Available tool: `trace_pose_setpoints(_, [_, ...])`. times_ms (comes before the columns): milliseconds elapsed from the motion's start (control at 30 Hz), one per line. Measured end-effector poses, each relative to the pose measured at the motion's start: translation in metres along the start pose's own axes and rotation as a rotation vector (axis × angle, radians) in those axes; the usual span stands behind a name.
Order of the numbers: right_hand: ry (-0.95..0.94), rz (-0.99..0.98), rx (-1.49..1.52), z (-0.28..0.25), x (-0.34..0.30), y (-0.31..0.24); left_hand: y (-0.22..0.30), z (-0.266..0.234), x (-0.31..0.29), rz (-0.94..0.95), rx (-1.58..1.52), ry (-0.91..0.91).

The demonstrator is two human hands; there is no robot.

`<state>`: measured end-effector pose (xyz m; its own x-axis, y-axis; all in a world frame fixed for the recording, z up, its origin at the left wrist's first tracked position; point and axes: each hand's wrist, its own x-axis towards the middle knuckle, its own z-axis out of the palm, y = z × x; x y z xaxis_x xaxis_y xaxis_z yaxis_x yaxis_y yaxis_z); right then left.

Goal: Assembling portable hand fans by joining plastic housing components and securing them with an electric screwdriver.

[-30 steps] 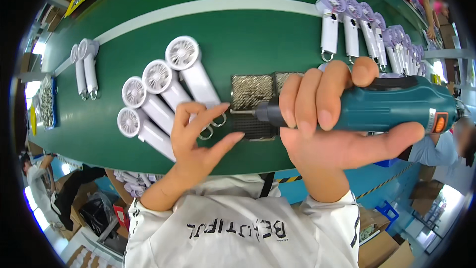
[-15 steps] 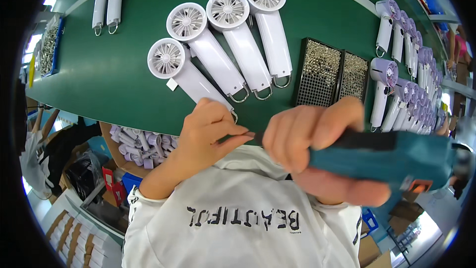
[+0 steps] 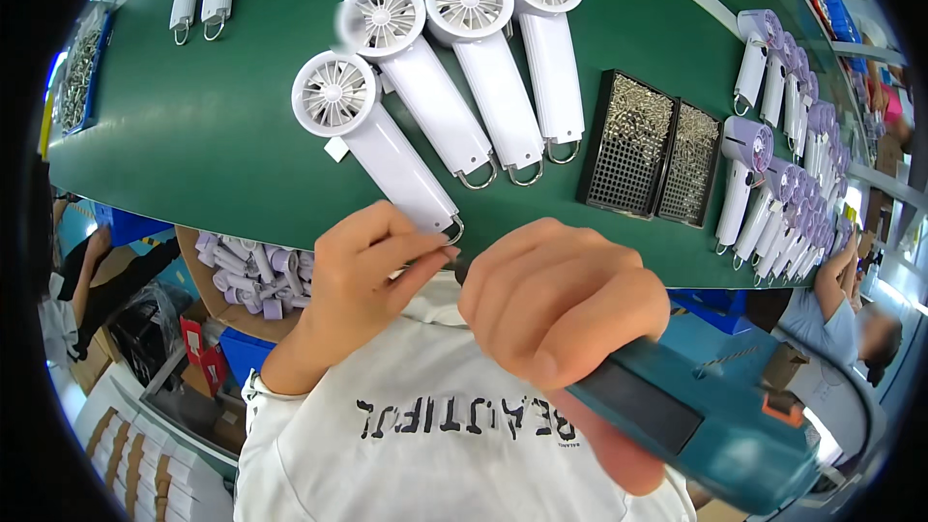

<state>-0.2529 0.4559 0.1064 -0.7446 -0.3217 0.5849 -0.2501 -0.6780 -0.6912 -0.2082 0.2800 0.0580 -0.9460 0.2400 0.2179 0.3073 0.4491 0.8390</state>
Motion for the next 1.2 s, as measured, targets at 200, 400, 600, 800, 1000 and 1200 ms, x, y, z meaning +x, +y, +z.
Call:
trace_pose_setpoints(200, [-0.028,-0.114,-0.203,0.003,-0.004,0.012,-0.009,0.009,-0.005,-0.110,-0.154,0.094])
trace_pose_setpoints(400, [0.106,0.037,-0.044,0.004,-0.007,0.004,-0.011,0.010,-0.008,-0.125,-0.214,0.106])
trace_pose_setpoints(600, [0.140,0.001,-0.040,0.004,-0.009,0.001,-0.011,0.009,-0.009,-0.125,-0.237,0.101])
trace_pose_setpoints(800, [0.146,0.077,0.013,0.001,-0.008,0.006,-0.015,0.009,-0.009,-0.117,-0.274,0.059])
trace_pose_setpoints(1000, [0.093,0.065,0.043,0.001,-0.011,0.006,-0.011,0.010,-0.012,-0.110,-0.258,0.064])
trace_pose_setpoints(1200, [0.016,-0.046,-0.193,0.002,-0.016,0.020,-0.014,0.013,-0.010,-0.142,-0.195,0.089])
